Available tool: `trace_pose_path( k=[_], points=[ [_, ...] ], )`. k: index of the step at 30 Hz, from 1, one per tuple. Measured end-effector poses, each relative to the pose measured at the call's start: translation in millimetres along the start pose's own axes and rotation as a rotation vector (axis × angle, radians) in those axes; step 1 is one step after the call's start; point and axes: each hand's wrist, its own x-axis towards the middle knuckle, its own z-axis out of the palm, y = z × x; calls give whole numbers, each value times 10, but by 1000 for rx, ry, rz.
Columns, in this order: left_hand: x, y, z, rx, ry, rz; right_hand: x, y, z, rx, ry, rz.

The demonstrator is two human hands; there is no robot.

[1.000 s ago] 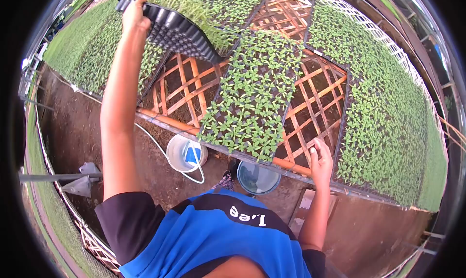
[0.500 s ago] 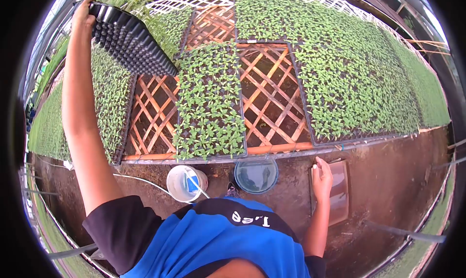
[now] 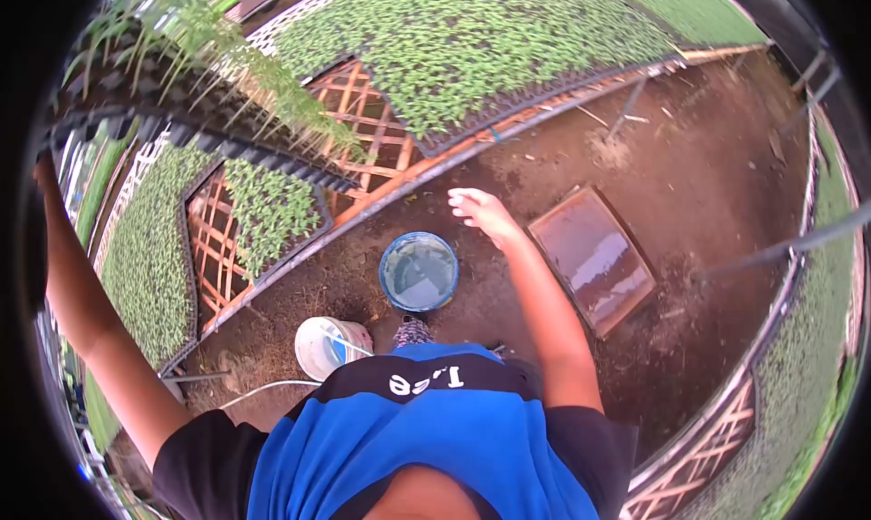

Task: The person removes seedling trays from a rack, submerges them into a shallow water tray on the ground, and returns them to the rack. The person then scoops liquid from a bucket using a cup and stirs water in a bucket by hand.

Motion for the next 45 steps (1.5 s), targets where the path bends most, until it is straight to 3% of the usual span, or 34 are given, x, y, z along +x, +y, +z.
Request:
trace_pose_path(
  k=[2, 5, 6, 9, 10, 13, 17, 18, 21, 23, 25, 27, 29, 31, 33, 34, 37, 40, 45],
  points=[
    [-383, 49, 423, -42, -93, -29, -45, 324, -292, 268, -1, 120],
    [-916, 36, 977, -113, -235, -96, -267, 823, -816, 819, -50, 132],
    [-1083, 11, 1147, -138, -281, -125, -175, 1346, -1197, 1055, -500, -131],
    [-1541, -114, 1696, -221, -434, -222, -930, 1236, -1417, 892, 579, -317],
    [-1664, -156, 1889, -245, -489, -255, -1241, 1260, -1613, 1214, 522, -279],
    [-1870, -310, 2588, -326, -664, -371, -2055, 1448, -1935, 845, 696, -77],
    [-1941, -615, 3908, -383, -911, -562, -2942, 2051, -2341, 815, 650, -116],
    [-1968, -809, 4234, -369, -968, -622, -3080, 1981, -2337, 841, 735, -70],
    [-2157, -1834, 4957, -252, -1145, -727, -3295, 2319, -2530, 732, 871, 151],
    [-2468, -2573, 5381, -137, -1219, -601, -3301, 2318, -2649, 567, 1035, 331],
    [-2733, -3293, 5764, -135, -1328, -850, -3212, 2453, -2845, 531, 1141, 388],
    [-2991, -4224, 6056, 111, -1281, -706, -2985, 2723, -3042, 344, 1274, 454],
    [-3316, -5202, 6346, 270, -1330, -408, -2775, 2862, -3268, 283, 1332, 531],
    [-3572, -5615, 6694, 365, -1371, -285, -2512, 3095, -3562, 219, 1390, 608],
    [-3769, -5699, 7094, 623, -1391, -416, -2265, 3471, -3864, 149, 1451, 643],
    [-3981, -6137, 7212, 600, -1290, -289, -2141, 3725, -4025, 112, 1481, 644],
    [-4440, -7253, 7571, 677, -1227, -320, -1799, 4615, -4509, 16, 1542, 685],
    [-4729, -7787, 7920, 723, -1164, -396, -1522, 5163, -4977, -10, 1593, 772],
    [-4947, -9073, 8495, 761, -1052, -328, -1357, 6292, -5809, -217, 1658, 738]
  ],
)
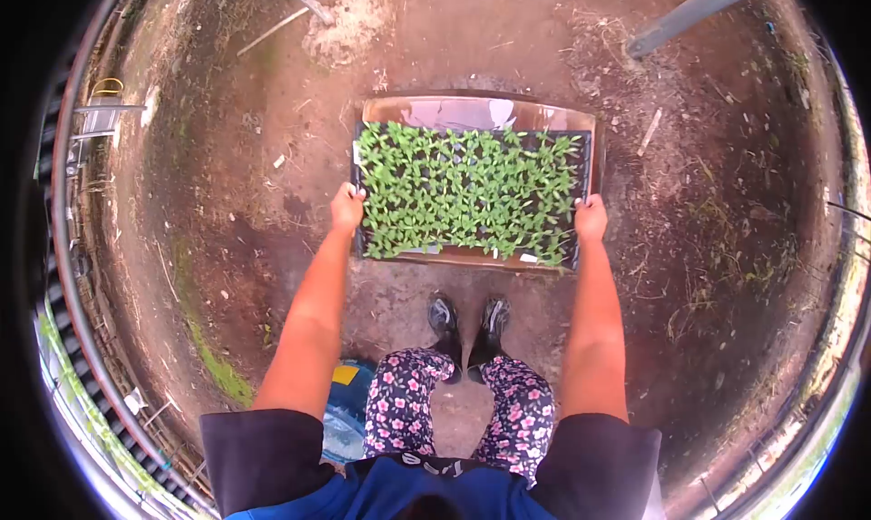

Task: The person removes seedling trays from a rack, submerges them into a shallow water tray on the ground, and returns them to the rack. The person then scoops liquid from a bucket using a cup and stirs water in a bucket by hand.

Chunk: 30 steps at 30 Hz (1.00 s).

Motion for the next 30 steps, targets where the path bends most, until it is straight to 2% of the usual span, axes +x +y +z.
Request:
trace_pose_path(
  k=[1, 2, 4, 7, 10, 12, 14, 15, 16, 18, 20, 21, 22, 23, 24, 25, 26, 27, 29, 30],
  points=[
    [226, -142, 150, -89, -8, 29, 165, 44, 69, -39, -2, 28],
    [402, -245, 265, -92, -10, -12, 361, 211, 173, -68, 6, -1],
    [759, -473, 527, -67, -6, 29, 648, 365, 316, -27, 3, 22],
    [999, -442, 704, 34, -43, -47, 932, 513, 497, -25, 20, 40],
    [1189, -527, 939, 52, -20, -61, 1277, 930, 804, -60, 25, -19],
    [1260, -580, 1040, 87, 3, -104, 1485, 1171, 974, -98, 6, 29],
    [1415, -882, 1112, 113, -16, -56, 1531, 1281, 961, 163, -127, 61],
    [1300, -850, 986, 94, -39, -61, 1553, 1358, 899, 204, -220, 28],
    [1178, -841, 869, 64, 50, -55, 1523, 1365, 802, 243, -317, -3],
    [807, -783, 578, 10, 224, -53, 1201, 1109, 508, -354, -11, -295],
    [199, -573, 182, 78, 234, -46, 584, 702, 192, -371, 14, -172],
    [-124, -470, -45, 103, 208, -39, 396, 712, 107, -410, -41, -330],
    [-466, -376, -299, 87, 109, 14, 260, 934, 106, -446, -102, -410],
    [-856, -302, -574, 70, 15, 64, -82, 795, -39, -417, -215, -442],
    [-1169, -475, -575, 136, -24, -4, -528, 455, -213, -321, -278, -279],
    [-1484, -650, -607, 199, -57, -84, -739, 529, -265, -176, -454, -522],
    [-1933, -572, -887, 162, -151, -63, -1000, 616, -101, -289, -468, -410],
    [-2334, -458, -1153, 120, -233, -42, -1362, 249, -310, -221, -599, -310],
    [-3093, 121, -1927, 85, -312, -278, -2102, -483, -679, -83, -846, -125],
    [-3405, 106, -2092, 48, -297, -266, -2441, -814, -823, -71, -940, -119]
  ],
)
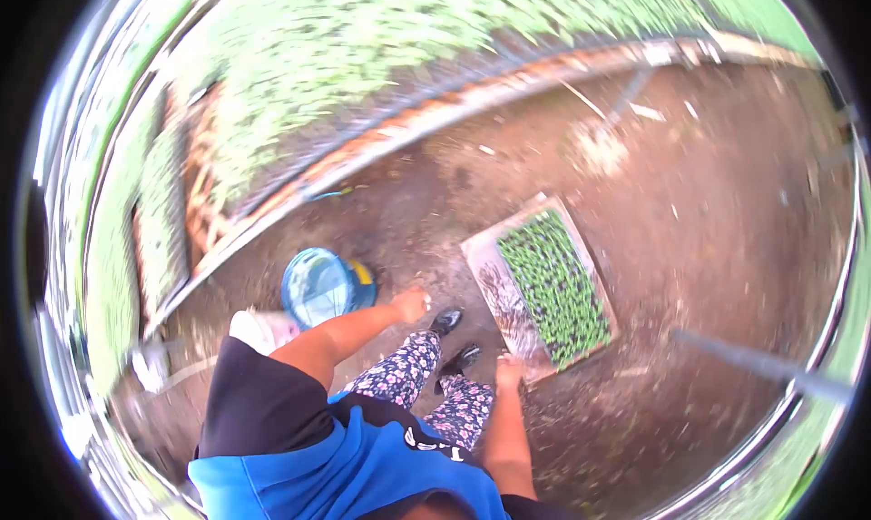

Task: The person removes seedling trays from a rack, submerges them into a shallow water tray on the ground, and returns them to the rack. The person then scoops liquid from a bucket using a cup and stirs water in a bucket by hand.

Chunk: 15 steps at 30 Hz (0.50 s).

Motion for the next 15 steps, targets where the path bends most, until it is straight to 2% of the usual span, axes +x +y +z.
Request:
trace_pose_path(
  k=[2, 3, 5, 9, 11, 14, 15],
  points=[
    [-546, -172, -37, -53, 28, 48, -594, -735, 196, -42, -140, -46],
    [-845, -140, -196, -103, 34, -6, -858, -1078, 249, -124, -242, -262],
    [-1412, -77, -495, -209, 30, -94, -1253, -1613, 384, -212, -378, -398],
    [-2004, -335, -694, -438, 327, -114, -1801, -2525, 693, -369, -593, -603],
    [-2389, -407, -814, -581, 516, -110, -2360, -3029, 821, -461, -665, -668],
    [-2734, -727, -795, -736, 725, -125, -2612, -3303, 1287, -521, -741, -887],
    [-2898, -817, -819, -812, 776, -140, -2716, -3379, 1469, -497, -800, -868]
  ],
)
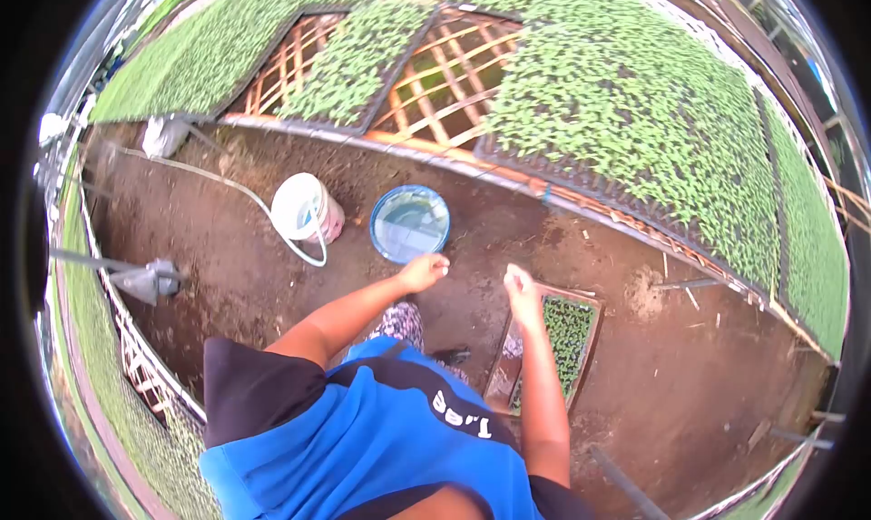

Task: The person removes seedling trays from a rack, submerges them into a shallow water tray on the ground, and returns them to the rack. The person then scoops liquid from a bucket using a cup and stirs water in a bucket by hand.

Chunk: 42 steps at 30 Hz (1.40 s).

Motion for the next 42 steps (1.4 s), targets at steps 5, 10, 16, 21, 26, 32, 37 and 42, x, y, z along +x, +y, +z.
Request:
trace_pose_path(
  k=[5, 10, 16, 21, 26, 32, 37, 42],
  points=[
    [-295, -451, -993, 17, 289, -25, 430, -1124, 728, 14, -135, 114],
    [-535, -1186, -2179, -56, 587, -246, 1067, -1544, 1597, 101, -174, 101],
    [-425, -1836, -3550, -26, 968, -245, 1673, -1891, 2223, 228, -147, 131],
    [-2, -1759, -4461, -120, 1136, -160, 2057, -2122, 2348, 171, -86, 134],
    [464, -1632, -4968, -347, 1178, -11, 2375, -2296, 2383, 99, -90, 79],
    [1172, -1607, -5409, -458, 1013, 34, 3140, -2207, 2500, 106, -148, 10],
    [2081, -2071, -5732, -295, 832, -127, 3943, -2149, 2766, 108, -45, 147],
    [2909, -2413, -5745, -432, 575, -325, 4709, -2000, 3180, 259, 130, 199]
  ],
)
